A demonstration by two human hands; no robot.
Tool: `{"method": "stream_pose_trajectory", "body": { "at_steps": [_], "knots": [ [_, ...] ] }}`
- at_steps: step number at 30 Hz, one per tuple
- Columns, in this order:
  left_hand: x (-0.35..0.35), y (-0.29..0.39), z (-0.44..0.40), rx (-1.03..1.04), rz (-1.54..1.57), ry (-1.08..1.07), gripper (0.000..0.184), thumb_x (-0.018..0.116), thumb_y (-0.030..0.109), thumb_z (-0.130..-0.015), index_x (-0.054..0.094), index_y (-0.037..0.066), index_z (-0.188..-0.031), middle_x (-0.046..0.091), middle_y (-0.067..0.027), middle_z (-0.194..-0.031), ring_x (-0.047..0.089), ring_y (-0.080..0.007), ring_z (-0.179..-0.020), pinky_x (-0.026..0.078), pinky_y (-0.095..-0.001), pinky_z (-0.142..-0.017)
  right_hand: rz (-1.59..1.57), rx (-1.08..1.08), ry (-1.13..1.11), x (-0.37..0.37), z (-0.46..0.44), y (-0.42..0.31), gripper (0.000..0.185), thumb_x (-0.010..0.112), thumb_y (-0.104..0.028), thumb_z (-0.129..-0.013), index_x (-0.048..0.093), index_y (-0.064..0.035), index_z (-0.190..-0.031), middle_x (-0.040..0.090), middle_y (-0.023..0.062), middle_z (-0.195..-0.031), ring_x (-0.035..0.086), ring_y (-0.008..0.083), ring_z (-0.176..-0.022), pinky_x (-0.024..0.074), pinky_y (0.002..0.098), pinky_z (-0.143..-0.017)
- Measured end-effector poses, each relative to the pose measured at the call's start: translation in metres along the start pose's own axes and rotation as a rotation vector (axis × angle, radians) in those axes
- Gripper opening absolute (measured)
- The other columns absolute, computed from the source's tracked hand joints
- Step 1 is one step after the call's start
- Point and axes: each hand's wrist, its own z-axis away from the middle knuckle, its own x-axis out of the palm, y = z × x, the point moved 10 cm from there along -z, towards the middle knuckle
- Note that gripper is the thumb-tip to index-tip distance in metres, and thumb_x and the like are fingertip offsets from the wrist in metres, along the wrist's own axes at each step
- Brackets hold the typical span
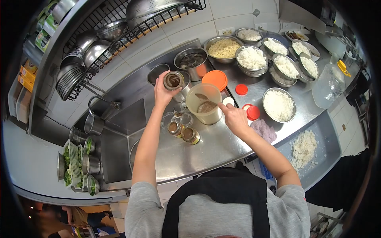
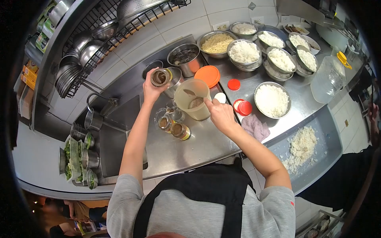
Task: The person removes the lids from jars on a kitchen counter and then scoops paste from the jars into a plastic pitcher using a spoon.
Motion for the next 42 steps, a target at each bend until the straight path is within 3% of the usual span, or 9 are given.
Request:
{"method": "stream_pose_trajectory", "body": {
  "at_steps": [10, 16, 19, 23, 29, 32, 34, 37, 42],
  "knots": [
    [0.01, 0.001, -0.003, -0.021, -0.057, -0.079, 0.071, 0.084, 0.016, -0.05, 0.051, 0.01, -0.113, 0.062, -0.0074, -0.104, 0.056, -0.0292, -0.096, 0.039, -0.043, -0.088, -0.019, 0.034, -0.059, -0.002, -0.005, 0.007, 0.038, 0.05, 0.0, -0.073, 0.059, -0.008, -0.109, 0.06, 0.0128, -0.075, 0.062, 0.0309, -0.063, 0.0476, 0.0416, -0.053],
    [0.017, 0.013, -0.007, 0.075, -0.261, -0.108, 0.068, 0.082, 0.019, -0.051, 0.052, 0.012, -0.111, 0.062, -0.0068, -0.102, 0.056, -0.0284, -0.097, 0.036, -0.0391, -0.089, -0.012, 0.051, -0.107, -0.01, -0.011, 0.006, 0.03, 0.051, -0.001, -0.074, 0.057, -0.0061, -0.102, 0.061, 0.0143, -0.076, 0.062, 0.032, -0.064, 0.0479, 0.0426, -0.053],
    [0.022, 0.02, -0.009, 0.137, -0.308, -0.146, 0.068, 0.082, 0.021, -0.051, 0.053, 0.013, -0.111, 0.061, -0.0061, -0.104, 0.055, -0.0272, -0.099, 0.034, -0.0412, -0.091, -0.064, 0.037, 0.097, -0.066, -0.02, -0.01, 0.032, 0.052, -0.001, -0.073, 0.058, -0.0077, -0.103, 0.059, 0.0139, -0.075, 0.062, 0.032, -0.061, 0.0479, 0.0422, -0.051],
    [0.033, 0.025, -0.011, 0.197, -0.365, -0.2, 0.066, 0.081, 0.021, -0.051, 0.053, 0.013, -0.111, 0.061, -0.0062, -0.105, 0.054, -0.0266, -0.102, 0.034, -0.0435, -0.091, -0.003, 0.051, 0.117, -0.081, -0.032, -0.023, 0.037, 0.05, -0.002, -0.075, 0.062, -0.0117, -0.108, 0.06, 0.0117, -0.077, 0.061, 0.0313, -0.062, 0.048, 0.0415, -0.053],
    [0.054, 0.054, -0.016, 0.226, -0.358, -0.381, 0.067, 0.08, 0.022, -0.049, 0.054, 0.016, -0.111, 0.061, -0.0036, -0.105, 0.054, -0.0267, -0.104, 0.029, -0.0491, -0.098, 0.301, -0.208, 0.19, -0.058, -0.072, -0.056, 0.031, 0.057, -0.01, -0.072, 0.061, -0.0036, -0.102, 0.053, 0.0079, -0.075, 0.06, 0.0218, -0.064, 0.0482, 0.0344, -0.049],
    [0.069, 0.053, -0.019, 0.227, -0.336, -0.605, 0.068, 0.079, 0.021, -0.047, 0.054, 0.015, -0.11, 0.061, -0.0052, -0.105, 0.054, -0.0268, -0.104, 0.031, -0.0487, -0.096, 0.426, -0.447, 0.241, -0.06, -0.081, -0.076, 0.024, 0.059, -0.013, -0.071, 0.062, -0.0007, -0.091, 0.052, 0.0069, -0.076, 0.058, 0.0192, -0.068, 0.0464, 0.0304, -0.047],
    [0.073, 0.058, -0.022, 0.225, -0.333, -0.679, 0.07, 0.078, 0.021, -0.046, 0.054, 0.014, -0.111, 0.061, -0.006, -0.104, 0.054, -0.027, -0.104, 0.034, -0.0452, -0.094, 0.593, -0.681, 0.113, -0.045, -0.077, -0.091, 0.016, 0.059, -0.015, -0.07, 0.063, -0.002, -0.08, 0.051, 0.0048, -0.076, 0.056, 0.0158, -0.069, 0.0441, 0.0264, -0.047],
    [0.084, 0.072, -0.018, 0.283, -0.264, -0.839, 0.071, 0.078, 0.016, -0.047, 0.052, 0.011, -0.113, 0.059, -0.0082, -0.105, 0.053, -0.0294, -0.104, 0.036, -0.0383, -0.093, 0.708, -0.717, 0.044, -0.04, -0.079, -0.088, 0.013, 0.061, -0.015, -0.07, 0.065, -0.0031, -0.073, 0.055, 0.0075, -0.078, 0.058, 0.0177, -0.066, 0.0473, 0.0289, -0.047],
    [0.083, 0.08, -0.02, 0.357, -0.256, -0.818, 0.068, 0.078, 0.017, -0.048, 0.053, 0.012, -0.111, 0.059, -0.0068, -0.102, 0.053, -0.0285, -0.101, 0.036, -0.0396, -0.093, 0.641, -0.63, -0.111, -0.029, -0.072, -0.071, 0.013, 0.06, -0.013, -0.073, 0.066, -0.0022, -0.078, 0.058, 0.0106, -0.079, 0.063, 0.0202, -0.066, 0.0489, 0.0309, -0.046]
  ]
}}
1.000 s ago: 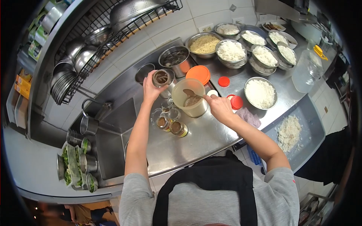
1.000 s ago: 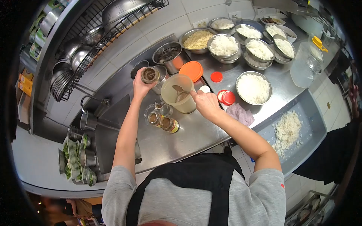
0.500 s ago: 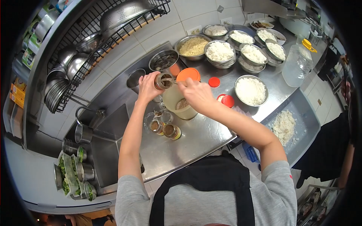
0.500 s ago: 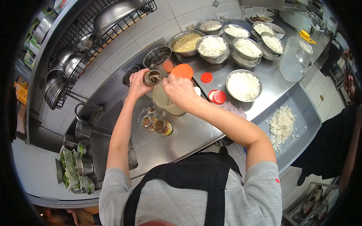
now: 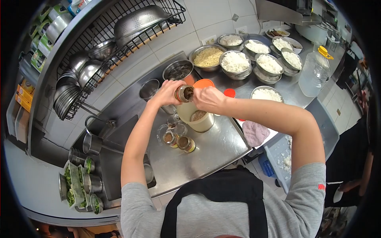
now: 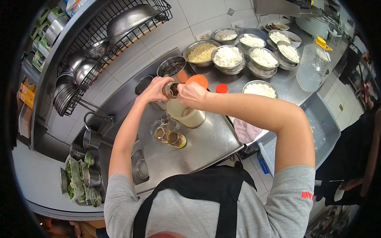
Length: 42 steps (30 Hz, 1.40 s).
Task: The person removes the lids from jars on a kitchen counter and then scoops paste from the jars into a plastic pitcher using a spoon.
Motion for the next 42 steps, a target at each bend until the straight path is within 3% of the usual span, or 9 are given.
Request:
{"method": "stream_pose_trajectory", "body": {
  "at_steps": [3, 9, 12, 16, 19, 32, 34, 36, 42],
  "knots": [
    [-0.01, 0.004, 0.004, 0.028, -0.123, 0.159, 0.068, 0.079, 0.015, -0.048, 0.053, 0.014, -0.111, 0.059, -0.0024, -0.106, 0.053, -0.0269, -0.104, 0.034, -0.0452, -0.097, -0.394, 0.185, -0.115, 0.008, 0.004, 0.015, 0.016, 0.058, -0.009, -0.076, 0.063, -0.0003, -0.088, 0.061, 0.0164, -0.084, 0.066, 0.0274, -0.072, 0.0532, 0.0371, -0.051],
    [-0.023, -0.01, 0.014, -0.021, 0.031, 0.377, 0.073, 0.08, 0.011, -0.048, 0.053, 0.013, -0.116, 0.061, -0.0039, -0.112, 0.054, -0.0273, -0.108, 0.029, -0.0485, -0.104, -0.431, 0.379, 0.035, -0.013, 0.002, 0.043, 0.017, 0.057, -0.009, -0.077, 0.06, 0.0015, -0.09, 0.061, 0.0175, -0.084, 0.066, 0.0291, -0.072, 0.054, 0.0375, -0.054],
    [-0.024, -0.014, 0.015, -0.044, -0.034, 0.398, 0.075, 0.08, 0.011, -0.05, 0.052, 0.012, -0.12, 0.061, -0.0048, -0.113, 0.054, -0.0277, -0.109, 0.03, -0.049, -0.103, -0.432, 0.321, 0.063, -0.01, 0.002, 0.034, 0.026, 0.058, -0.007, -0.074, 0.053, 0.004, -0.098, 0.058, 0.0179, -0.082, 0.064, 0.0287, -0.061, 0.0517, 0.038, -0.047],
    [-0.023, -0.008, 0.015, 0.003, 0.015, 0.394, 0.076, 0.081, 0.011, -0.051, 0.051, 0.013, -0.121, 0.061, -0.0047, -0.114, 0.055, -0.0278, -0.108, 0.03, -0.0495, -0.104, -0.418, 0.295, 0.037, -0.01, 0.003, 0.029, 0.025, 0.058, -0.007, -0.074, 0.053, 0.0033, -0.096, 0.058, 0.0178, -0.082, 0.064, 0.0286, -0.061, 0.0518, 0.0377, -0.048],
    [-0.023, -0.01, 0.015, -0.018, -0.032, 0.435, 0.078, 0.082, 0.012, -0.051, 0.051, 0.013, -0.123, 0.062, -0.0052, -0.112, 0.058, -0.028, -0.104, 0.031, -0.0502, -0.103, -0.467, 0.33, 0.078, -0.01, 0.0, 0.032, 0.016, 0.058, -0.008, -0.076, 0.061, 0.0027, -0.088, 0.061, 0.0172, -0.082, 0.066, 0.0283, -0.07, 0.0539, 0.0369, -0.053],
    [-0.018, -0.009, 0.014, -0.009, -0.104, 0.348, 0.07, 0.079, 0.015, -0.055, 0.052, 0.016, -0.119, 0.057, -0.0039, -0.121, 0.052, -0.0248, -0.114, 0.027, -0.0552, -0.104, -0.323, 0.312, 0.2, -0.014, -0.001, 0.032, 0.015, 0.058, -0.01, -0.076, 0.063, 0.0019, -0.084, 0.059, 0.0155, -0.079, 0.064, 0.0263, -0.062, 0.0519, 0.0354, -0.047],
    [-0.016, -0.009, 0.012, -0.011, -0.139, 0.318, 0.079, 0.082, 0.013, -0.052, 0.049, 0.015, -0.123, 0.055, -0.0026, -0.124, 0.049, -0.0252, -0.117, 0.026, -0.0536, -0.106, -0.315, 0.312, 0.224, -0.013, 0.0, 0.031, 0.016, 0.057, -0.01, -0.076, 0.063, 0.0016, -0.084, 0.059, 0.015, -0.078, 0.064, 0.0262, -0.062, 0.0519, 0.0352, -0.047],
    [-0.017, -0.006, 0.01, 0.007, -0.169, 0.294, 0.079, 0.082, 0.013, -0.051, 0.049, 0.015, -0.123, 0.055, -0.0025, -0.124, 0.049, -0.025, -0.117, 0.026, -0.0537, -0.106, -0.283, 0.244, 0.123, -0.004, 0.001, 0.026, 0.025, 0.057, -0.009, -0.075, 0.057, 0.0051, -0.095, 0.057, 0.0155, -0.082, 0.064, 0.0235, -0.059, 0.0497, 0.0342, -0.044],
    [-0.012, 0.003, 0.002, 0.076, -0.24, 0.189, 0.078, 0.082, 0.011, -0.05, 0.05, 0.014, -0.122, 0.055, -0.0032, -0.122, 0.049, -0.0242, -0.116, 0.025, -0.0544, -0.107, -0.273, 0.247, 0.0, 0.012, -0.003, 0.02, 0.025, 0.057, -0.009, -0.076, 0.059, 0.0032, -0.098, 0.06, 0.0161, -0.081, 0.066, 0.0249, -0.066, 0.0508, 0.0353, -0.049]
  ]
}}
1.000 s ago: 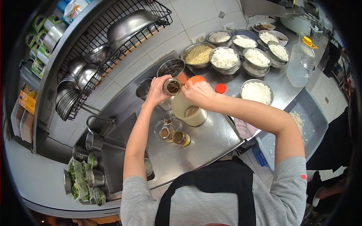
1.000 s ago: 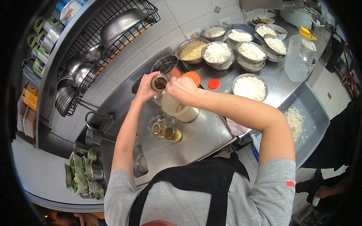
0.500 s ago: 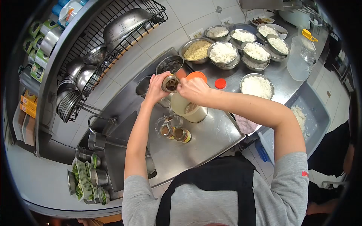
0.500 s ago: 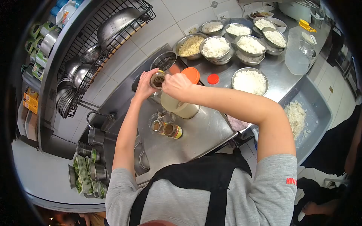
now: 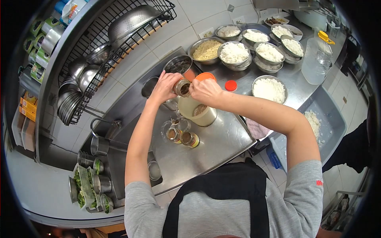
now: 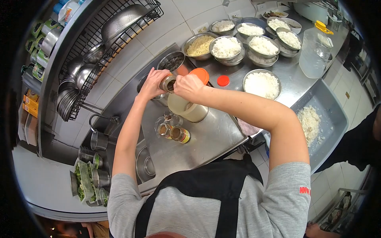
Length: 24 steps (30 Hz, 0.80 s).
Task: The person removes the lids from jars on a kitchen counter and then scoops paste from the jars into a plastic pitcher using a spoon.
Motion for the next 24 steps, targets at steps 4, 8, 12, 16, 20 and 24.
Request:
{"method": "stream_pose_trajectory", "body": {
  "at_steps": [4, 8, 12, 16, 20, 24],
  "knots": [
    [-0.002, 0.006, -0.003, 0.087, -0.003, -0.01, 0.078, 0.081, 0.01, -0.05, 0.05, 0.013, -0.121, 0.055, -0.0043, -0.121, 0.049, -0.0249, -0.116, 0.023, -0.0541, -0.109, -0.22, 0.099, 0.046, 0.001, 0.011, 0.011, 0.014, 0.056, -0.011, -0.078, 0.065, -0.0035, -0.086, 0.063, 0.0125, -0.077, 0.066, 0.0241, -0.072, 0.0526, 0.0367, -0.056],
    [0.004, 0.008, -0.002, 0.111, -0.017, -0.014, 0.077, 0.081, 0.01, -0.051, 0.05, 0.013, -0.121, 0.055, -0.0045, -0.122, 0.05, -0.0253, -0.115, 0.023, -0.0537, -0.109, -0.778, 0.452, 0.054, 0.066, 0.028, 0.032, 0.019, 0.051, -0.009, -0.085, 0.064, -0.0087, -0.1, 0.063, 0.0083, -0.071, 0.064, 0.0187, -0.069, 0.0489, 0.0339, -0.054],
    [0.009, -0.005, 0.002, 0.026, -0.029, 0.073, 0.078, 0.082, 0.011, -0.05, 0.05, 0.013, -0.121, 0.055, -0.0043, -0.122, 0.051, -0.0253, -0.114, 0.024, -0.0537, -0.109, -2.182, 0.93, -0.127, 0.132, 0.062, -0.004, 0.022, 0.045, -0.012, -0.094, 0.059, -0.011, -0.11, 0.056, -0.0006, -0.064, 0.046, 0.0048, -0.046, 0.0322, 0.0234, -0.037],
    [0.011, -0.008, 0.016, -0.046, 0.005, 0.151, 0.071, 0.079, 0.011, -0.053, 0.052, 0.014, -0.118, 0.056, -0.0044, -0.119, 0.051, -0.0257, -0.111, 0.028, -0.0553, -0.106, -2.558, 1.012, -0.056, 0.141, 0.077, -0.025, 0.024, 0.044, -0.014, -0.096, 0.054, -0.0094, -0.117, 0.05, -0.0028, -0.064, 0.033, 0.0014, -0.041, 0.0188, 0.0179, -0.034],
    [0.008, -0.018, 0.03, -0.156, -0.057, 0.207, 0.069, 0.08, 0.013, -0.052, 0.052, 0.013, -0.115, 0.057, -0.0047, -0.115, 0.052, -0.0263, -0.11, 0.026, -0.0555, -0.106, -2.583, 0.914, -0.051, 0.137, 0.091, -0.024, 0.027, 0.043, -0.013, -0.097, 0.052, -0.0092, -0.122, 0.05, -0.0037, -0.066, 0.027, 0.0014, -0.042, 0.018, 0.0167, -0.036],
    [0.002, -0.052, 0.064, -0.435, 0.076, 0.293, 0.067, 0.08, 0.014, -0.055, 0.051, 0.013, -0.115, 0.058, -0.006, -0.113, 0.051, -0.0274, -0.111, 0.025, -0.055, -0.106, -1.203, 0.448, 0.319, 0.085, 0.094, 0.029, 0.029, 0.049, -0.006, -0.089, 0.053, -0.0055, -0.118, 0.051, 0.0008, -0.066, 0.044, 0.0132, -0.044, 0.0367, 0.0275, -0.04]
  ]
}}
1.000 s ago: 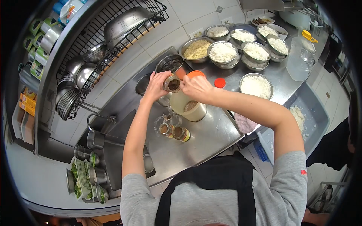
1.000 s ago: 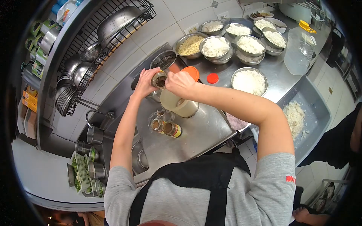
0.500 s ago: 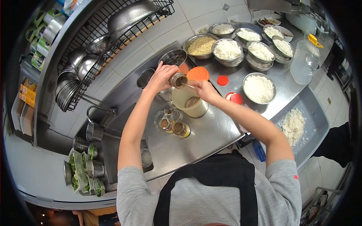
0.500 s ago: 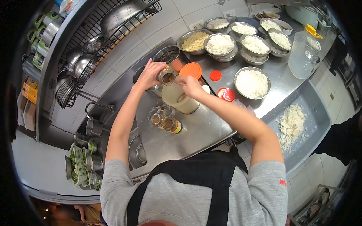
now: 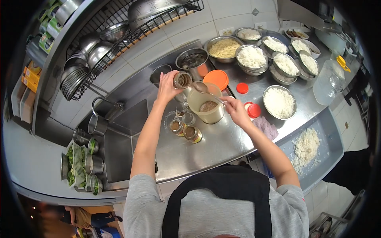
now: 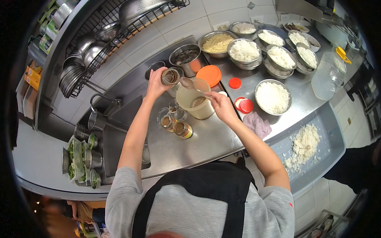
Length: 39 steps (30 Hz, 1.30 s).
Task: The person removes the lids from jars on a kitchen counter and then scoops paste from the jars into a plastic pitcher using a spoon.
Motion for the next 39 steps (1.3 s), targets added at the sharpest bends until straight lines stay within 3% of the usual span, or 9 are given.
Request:
{"method": "stream_pose_trajectory", "body": {
  "at_steps": [1, 3, 8, 18, 22, 27, 30, 34, 39],
  "knots": [
    [-0.004, -0.007, 0.006, -0.019, 0.051, 0.023, 0.069, 0.081, 0.015, -0.057, 0.049, 0.013, -0.118, 0.057, -0.0056, -0.118, 0.051, -0.0277, -0.114, 0.025, -0.0544, -0.106, -0.004, -0.003, -0.01, -0.004, 0.002, -0.014, 0.029, 0.049, -0.006, -0.089, 0.053, -0.0055, -0.118, 0.051, 0.0008, -0.066, 0.044, 0.0132, -0.044, 0.0367, 0.0275, -0.04],
    [-0.012, -0.01, 0.018, 0.0, 0.073, 0.117, 0.071, 0.082, 0.016, -0.057, 0.048, 0.013, -0.119, 0.056, -0.0053, -0.121, 0.051, -0.0273, -0.115, 0.025, -0.0541, -0.106, 0.859, -0.169, -0.091, -0.003, 0.012, -0.05, 0.041, 0.051, 0.001, -0.076, 0.052, -0.0015, -0.117, 0.057, 0.0138, -0.073, 0.061, 0.0272, -0.056, 0.0478, 0.039, -0.05],
    [-0.036, -0.002, 0.035, 0.141, 0.045, 0.386, 0.073, 0.083, 0.017, -0.058, 0.046, 0.013, -0.12, 0.053, -0.0051, -0.128, 0.051, -0.0251, -0.116, 0.027, -0.0503, -0.106, 0.885, -0.176, -0.125, 0.002, 0.011, -0.045, 0.044, 0.052, 0.002, -0.071, 0.053, -0.0026, -0.115, 0.06, 0.0137, -0.077, 0.062, 0.0294, -0.059, 0.0478, 0.0393, -0.049],
    [-0.028, 0.003, 0.029, 0.189, -0.095, 0.317, 0.074, 0.084, 0.015, -0.053, 0.048, 0.013, -0.119, 0.056, -0.0062, -0.123, 0.052, -0.0251, -0.113, 0.033, -0.0467, -0.099, 0.875, -0.131, -0.195, 0.009, 0.012, -0.038, 0.049, 0.05, 0.0, -0.072, 0.054, -0.0078, -0.12, 0.061, 0.0145, -0.081, 0.063, 0.0296, -0.06, 0.0493, 0.0395, -0.051],
    [-0.017, 0.028, 0.021, 0.223, -0.109, 0.241, 0.076, 0.086, 0.027, -0.05, 0.053, 0.011, -0.117, 0.059, -0.0064, -0.119, 0.055, -0.0271, -0.106, 0.039, -0.0453, -0.092, 0.97, -0.217, -0.144, 0.006, 0.019, -0.035, 0.015, 0.056, -0.006, -0.072, 0.057, -0.0014, -0.086, 0.064, 0.0123, -0.066, 0.065, 0.0269, -0.06, 0.0524, 0.038, -0.049],
    [0.006, 0.016, 0.024, 0.182, -0.094, 0.2, 0.073, 0.079, 0.011, -0.053, 0.05, 0.011, -0.12, 0.055, -0.0072, -0.12, 0.049, -0.0269, -0.116, 0.03, -0.0462, -0.102, 0.882, -0.159, -0.086, 0.001, 0.011, -0.041, 0.015, 0.054, -0.008, -0.072, 0.057, -0.0012, -0.086, 0.062, 0.0137, -0.072, 0.064, 0.0282, -0.062, 0.0497, 0.0404, -0.049],
    [0.013, 0.026, 0.022, 0.211, -0.08, 0.205, 0.076, 0.079, 0.01, -0.05, 0.05, 0.012, -0.12, 0.055, -0.0078, -0.119, 0.049, -0.0272, -0.116, 0.029, -0.045, -0.102, 0.911, -0.076, -0.236, 0.005, 0.014, -0.024, 0.032, 0.05, -0.008, -0.078, 0.054, -0.0054, -0.11, 0.061, 0.0107, -0.08, 0.063, 0.0277, -0.063, 0.0472, 0.0389, -0.045],
    [-0.001, 0.058, 0.009, 0.329, -0.097, 0.211, 0.064, 0.08, 0.014, -0.048, 0.057, 0.011, -0.108, 0.062, -0.0089, -0.107, 0.059, -0.0288, -0.095, 0.045, -0.039, -0.078, 0.987, -0.091, -0.127, -0.002, 0.014, -0.037, 0.013, 0.057, -0.008, -0.07, 0.059, -0.002, -0.081, 0.064, 0.0133, -0.068, 0.065, 0.0289, -0.064, 0.0509, 0.042, -0.053],
    [0.008, 0.035, 0.011, 0.198, -0.13, 0.154, 0.074, 0.081, 0.011, -0.047, 0.052, 0.012, -0.115, 0.051, -0.005, -0.12, 0.047, -0.025, -0.115, 0.031, -0.0474, -0.1, 0.773, -0.038, -0.071, -0.011, 0.003, -0.046, 0.04, 0.048, 0.0, -0.074, 0.061, -0.0093, -0.11, 0.065, 0.0149, -0.085, 0.063, 0.0326, -0.074, 0.0496, 0.0416, -0.061]
  ]
}}
